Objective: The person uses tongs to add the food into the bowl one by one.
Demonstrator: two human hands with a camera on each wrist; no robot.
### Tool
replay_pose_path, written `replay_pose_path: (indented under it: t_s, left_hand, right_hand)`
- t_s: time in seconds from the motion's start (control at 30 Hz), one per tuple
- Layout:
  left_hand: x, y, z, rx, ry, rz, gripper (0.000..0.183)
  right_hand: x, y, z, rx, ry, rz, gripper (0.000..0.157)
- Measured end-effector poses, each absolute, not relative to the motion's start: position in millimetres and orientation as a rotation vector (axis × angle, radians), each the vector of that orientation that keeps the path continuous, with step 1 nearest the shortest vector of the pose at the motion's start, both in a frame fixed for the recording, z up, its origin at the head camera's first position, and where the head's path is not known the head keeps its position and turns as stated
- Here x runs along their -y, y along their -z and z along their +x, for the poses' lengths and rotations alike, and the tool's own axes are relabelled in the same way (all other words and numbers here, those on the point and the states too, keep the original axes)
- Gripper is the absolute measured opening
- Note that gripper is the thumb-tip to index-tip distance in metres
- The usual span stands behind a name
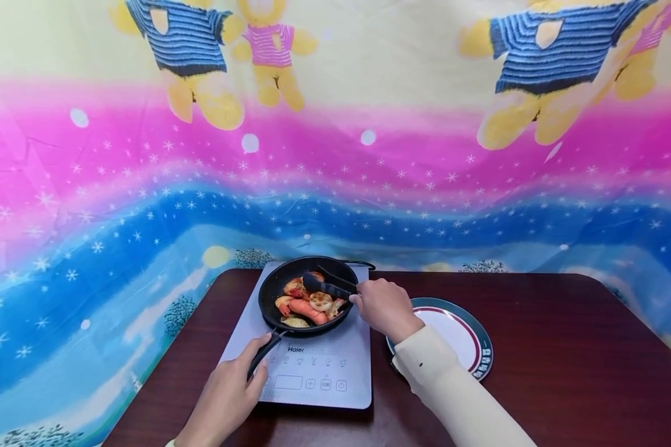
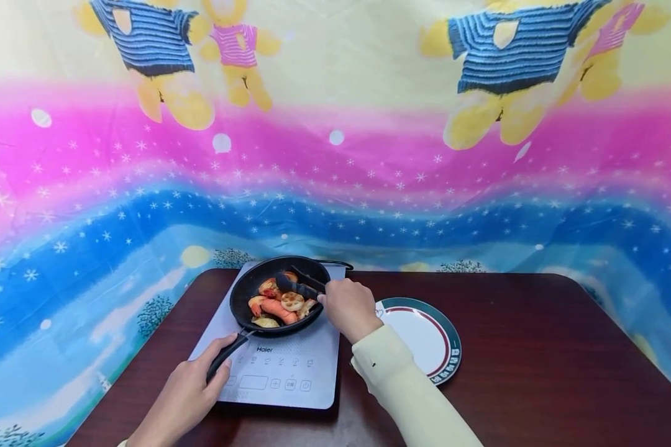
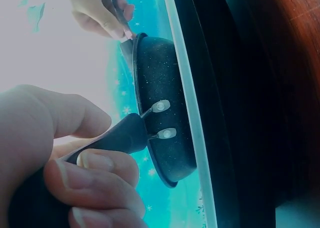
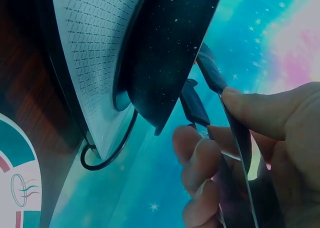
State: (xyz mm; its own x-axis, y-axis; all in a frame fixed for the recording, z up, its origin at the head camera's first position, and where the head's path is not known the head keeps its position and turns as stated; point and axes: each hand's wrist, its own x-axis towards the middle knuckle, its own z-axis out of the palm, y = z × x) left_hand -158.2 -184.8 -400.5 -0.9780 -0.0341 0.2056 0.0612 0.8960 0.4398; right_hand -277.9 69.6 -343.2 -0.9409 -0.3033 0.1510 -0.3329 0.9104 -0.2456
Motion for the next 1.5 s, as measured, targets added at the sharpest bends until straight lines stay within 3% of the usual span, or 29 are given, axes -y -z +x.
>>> replay_pose_path:
  t_s: [0.67,1.03,1.23,1.5]
  left_hand:
    - [180.6,404.2,-160.3,2.869,0.683,-0.016,0.041]
    - [182.4,401.2,-158.7,2.875,0.683,0.004,0.041]
    - [182.1,400.4,-159.1,2.881,0.686,-0.006,0.041]
    - [184.3,398.2,-158.6,2.86,0.689,-0.005,0.041]
  right_hand:
    - [-86.3,343.0,-268.9,3.021,-0.449,0.417,0.034]
    - [-195.2,365.8,-227.1,2.753,-0.489,0.457,0.024]
    - [-256.4,386.7,-200.1,2.783,-0.515,0.377,0.03]
    - [-301.7,413.6,-191.1,2.83,-0.428,0.398,0.024]
